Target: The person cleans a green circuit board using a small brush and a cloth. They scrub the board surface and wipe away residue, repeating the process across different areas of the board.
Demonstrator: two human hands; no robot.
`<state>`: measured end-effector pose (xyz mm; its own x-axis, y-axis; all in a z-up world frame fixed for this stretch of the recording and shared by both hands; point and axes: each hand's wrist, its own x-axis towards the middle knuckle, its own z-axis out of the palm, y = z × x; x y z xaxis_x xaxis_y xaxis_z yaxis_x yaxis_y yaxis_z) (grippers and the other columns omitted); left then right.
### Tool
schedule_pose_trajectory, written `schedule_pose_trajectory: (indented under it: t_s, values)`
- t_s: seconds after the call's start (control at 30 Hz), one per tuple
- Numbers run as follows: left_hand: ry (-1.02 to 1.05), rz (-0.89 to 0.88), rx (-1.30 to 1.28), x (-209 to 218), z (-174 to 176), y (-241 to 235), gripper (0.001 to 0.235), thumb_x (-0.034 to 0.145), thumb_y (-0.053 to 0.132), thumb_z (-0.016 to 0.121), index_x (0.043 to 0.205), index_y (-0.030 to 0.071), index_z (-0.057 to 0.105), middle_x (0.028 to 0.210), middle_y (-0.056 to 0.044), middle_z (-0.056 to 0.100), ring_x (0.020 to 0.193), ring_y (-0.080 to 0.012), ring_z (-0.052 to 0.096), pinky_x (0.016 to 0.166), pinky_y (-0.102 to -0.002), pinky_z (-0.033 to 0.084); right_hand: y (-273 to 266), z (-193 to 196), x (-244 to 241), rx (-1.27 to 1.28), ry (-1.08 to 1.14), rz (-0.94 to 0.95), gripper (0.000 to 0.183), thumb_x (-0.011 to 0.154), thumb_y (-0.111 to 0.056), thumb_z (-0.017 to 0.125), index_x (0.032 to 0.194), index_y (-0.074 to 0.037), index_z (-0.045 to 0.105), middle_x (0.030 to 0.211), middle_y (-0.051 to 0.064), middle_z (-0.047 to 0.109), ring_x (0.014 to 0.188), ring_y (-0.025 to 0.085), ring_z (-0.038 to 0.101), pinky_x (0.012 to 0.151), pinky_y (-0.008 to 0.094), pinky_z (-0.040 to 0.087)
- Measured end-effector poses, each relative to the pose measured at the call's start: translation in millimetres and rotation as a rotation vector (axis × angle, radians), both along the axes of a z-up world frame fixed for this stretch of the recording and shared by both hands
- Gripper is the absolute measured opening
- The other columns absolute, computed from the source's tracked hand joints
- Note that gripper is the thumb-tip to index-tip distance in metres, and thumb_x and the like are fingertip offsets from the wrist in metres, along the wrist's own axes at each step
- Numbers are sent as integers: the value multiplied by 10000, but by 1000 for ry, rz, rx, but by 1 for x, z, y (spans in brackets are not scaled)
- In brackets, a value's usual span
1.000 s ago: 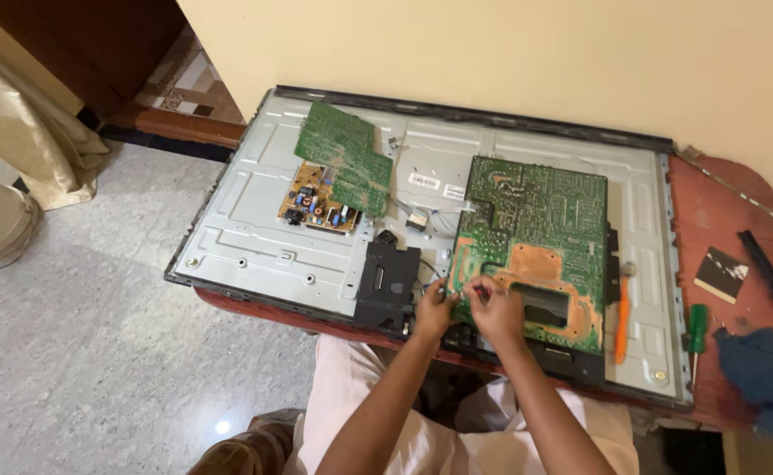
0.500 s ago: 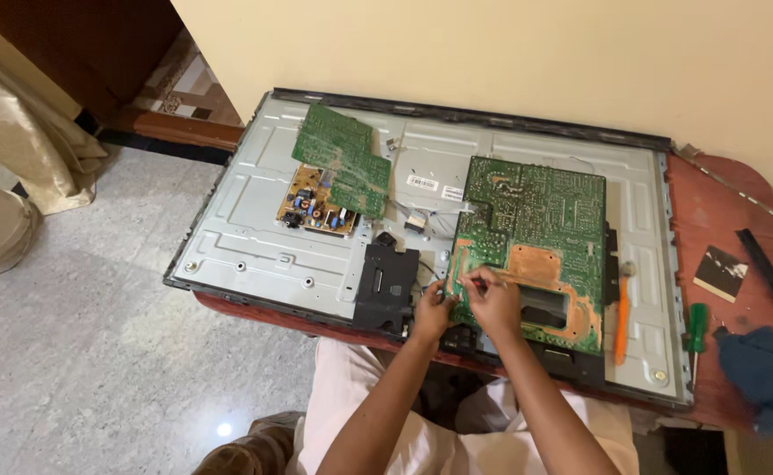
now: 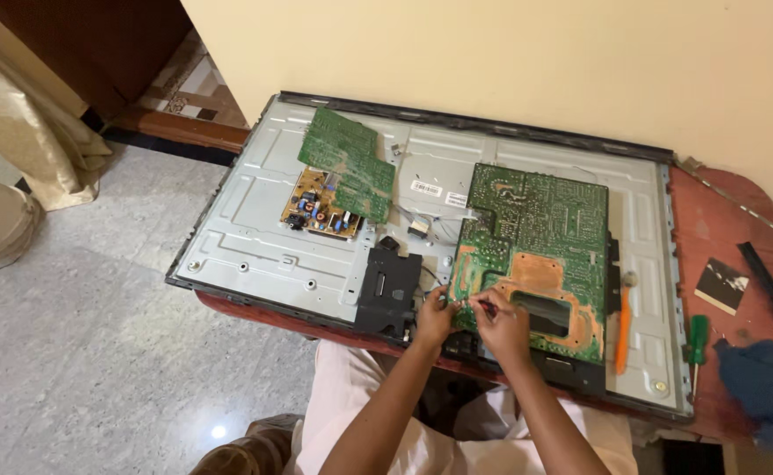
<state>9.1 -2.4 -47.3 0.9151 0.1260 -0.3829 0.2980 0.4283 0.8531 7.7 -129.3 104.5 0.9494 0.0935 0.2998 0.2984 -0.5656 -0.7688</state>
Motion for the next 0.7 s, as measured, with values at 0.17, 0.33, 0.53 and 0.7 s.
schedule_pose_trajectory:
  t_s: [0.17, 0.33, 0.53, 0.7]
  values:
    - [32, -7, 33, -4, -3, -5, 408, 965, 66, 644, 1349, 173, 558, 1046, -46, 697, 904, -160, 695, 680, -372, 632, -6, -7, -2, -10, -47, 2, 153, 895, -219, 767, 924, -72, 733, 758, 115, 729, 656, 244, 716, 608, 347, 538]
    - [19, -6, 2, -1, 11, 1, 397, 962, 61, 652, 1341, 139, 566, 1052, -69, 720, 889, -188, 695, 655, -345, 604, 4, 2, 0, -46, -46, 2, 134, 881, -204, 754, 930, -82, 731, 775, 115, 728, 665, 244, 719, 597, 350, 537]
    - [43, -12, 89, -4, 8, -4, 380, 981, 84, 647, 1343, 159, 560, 1090, -48, 699, 937, -162, 678, 661, -342, 583, -3, -5, 6, 7, -123, -2, 112, 911, -213, 730, 918, -101, 734, 790, 97, 733, 699, 243, 727, 637, 351, 550]
    - [45, -12, 30, -2, 13, 1, 388, 967, 58, 652, 1338, 133, 566, 1097, -48, 690, 944, -169, 679, 686, -366, 612, -1, -6, 13, -56, -53, -19, 146, 877, -226, 748, 906, -85, 733, 792, 116, 736, 674, 254, 729, 624, 347, 553]
